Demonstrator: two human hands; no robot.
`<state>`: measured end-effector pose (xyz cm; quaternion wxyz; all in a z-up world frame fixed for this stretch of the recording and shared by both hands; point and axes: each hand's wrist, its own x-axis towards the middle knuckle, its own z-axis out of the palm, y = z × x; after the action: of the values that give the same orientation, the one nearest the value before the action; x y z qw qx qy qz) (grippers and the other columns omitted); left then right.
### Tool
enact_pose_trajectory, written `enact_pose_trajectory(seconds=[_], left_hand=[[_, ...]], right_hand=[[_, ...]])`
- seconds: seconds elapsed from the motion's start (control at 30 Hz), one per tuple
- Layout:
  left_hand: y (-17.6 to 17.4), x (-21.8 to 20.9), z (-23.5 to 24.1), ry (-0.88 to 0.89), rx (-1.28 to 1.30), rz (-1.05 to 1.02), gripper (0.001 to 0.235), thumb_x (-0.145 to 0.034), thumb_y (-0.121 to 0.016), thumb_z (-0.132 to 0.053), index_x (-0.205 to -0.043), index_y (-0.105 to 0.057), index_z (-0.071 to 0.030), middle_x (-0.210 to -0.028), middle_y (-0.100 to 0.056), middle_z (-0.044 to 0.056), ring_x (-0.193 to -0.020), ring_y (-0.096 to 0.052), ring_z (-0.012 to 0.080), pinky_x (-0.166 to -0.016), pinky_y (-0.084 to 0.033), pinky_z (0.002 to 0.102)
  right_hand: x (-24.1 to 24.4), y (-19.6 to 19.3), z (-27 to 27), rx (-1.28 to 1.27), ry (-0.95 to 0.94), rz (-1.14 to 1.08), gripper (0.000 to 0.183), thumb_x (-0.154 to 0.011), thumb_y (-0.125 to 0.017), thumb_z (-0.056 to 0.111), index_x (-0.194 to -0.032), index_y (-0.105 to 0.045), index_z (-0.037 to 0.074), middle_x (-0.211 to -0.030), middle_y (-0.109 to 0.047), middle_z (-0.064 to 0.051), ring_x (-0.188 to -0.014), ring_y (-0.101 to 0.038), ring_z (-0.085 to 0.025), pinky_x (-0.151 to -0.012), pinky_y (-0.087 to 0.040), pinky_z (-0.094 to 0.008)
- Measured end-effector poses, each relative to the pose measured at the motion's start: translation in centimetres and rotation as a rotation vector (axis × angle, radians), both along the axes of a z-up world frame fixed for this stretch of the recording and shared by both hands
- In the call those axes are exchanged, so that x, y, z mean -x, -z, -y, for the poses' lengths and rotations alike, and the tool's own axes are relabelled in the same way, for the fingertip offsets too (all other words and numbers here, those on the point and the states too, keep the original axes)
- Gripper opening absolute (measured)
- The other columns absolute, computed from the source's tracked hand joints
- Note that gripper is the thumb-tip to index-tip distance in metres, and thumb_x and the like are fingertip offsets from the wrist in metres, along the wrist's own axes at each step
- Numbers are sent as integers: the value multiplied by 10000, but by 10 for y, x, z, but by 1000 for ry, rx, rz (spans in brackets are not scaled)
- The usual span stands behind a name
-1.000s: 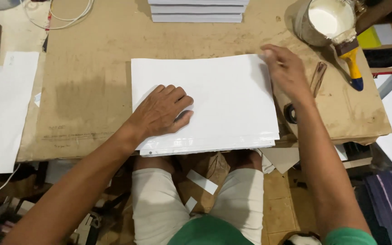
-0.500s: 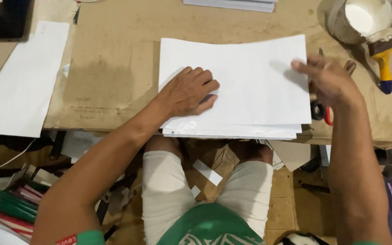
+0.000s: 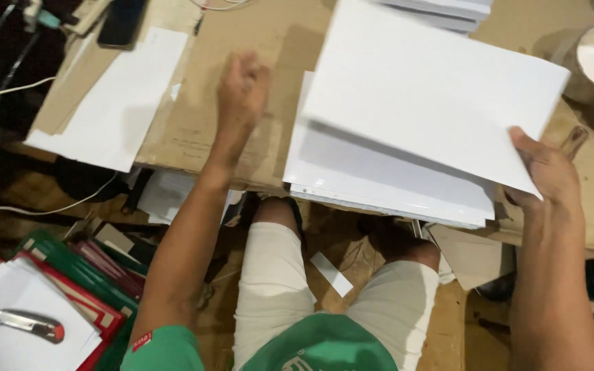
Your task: Aligning and trimming a stack of paper using scissors and a utility knife on a workbench.
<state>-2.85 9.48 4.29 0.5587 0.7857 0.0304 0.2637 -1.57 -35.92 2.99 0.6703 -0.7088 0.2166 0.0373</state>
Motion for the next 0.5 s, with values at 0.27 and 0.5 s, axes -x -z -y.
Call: enact_pose_trajectory(seconds=[0.27,0.5], left_hand=[[12,5,27,249,-360,-801,1212,-665,-751,-617,-1620,-231,-80,-1205,-669,93,-1295,-558,286,-1038,-464,421],[21,2,42,281,-356,-362,269,-842,-721,-299,-996,-592,-121,-931,-708,38,-879,-646,239,-754,-487,406]], right_hand=[[67,-30,-8,-457,340,150,456,-836,-804,152,-1261,-683,38,-1030,-836,39,-826,-838,-95,-719,-759,-159],[54,96,151,-1006,-8,298,478,-1031,-744,144,-1466,-655,-34,-1341,-787,-138,-1176,-755,-240,-1033,-583,-306]])
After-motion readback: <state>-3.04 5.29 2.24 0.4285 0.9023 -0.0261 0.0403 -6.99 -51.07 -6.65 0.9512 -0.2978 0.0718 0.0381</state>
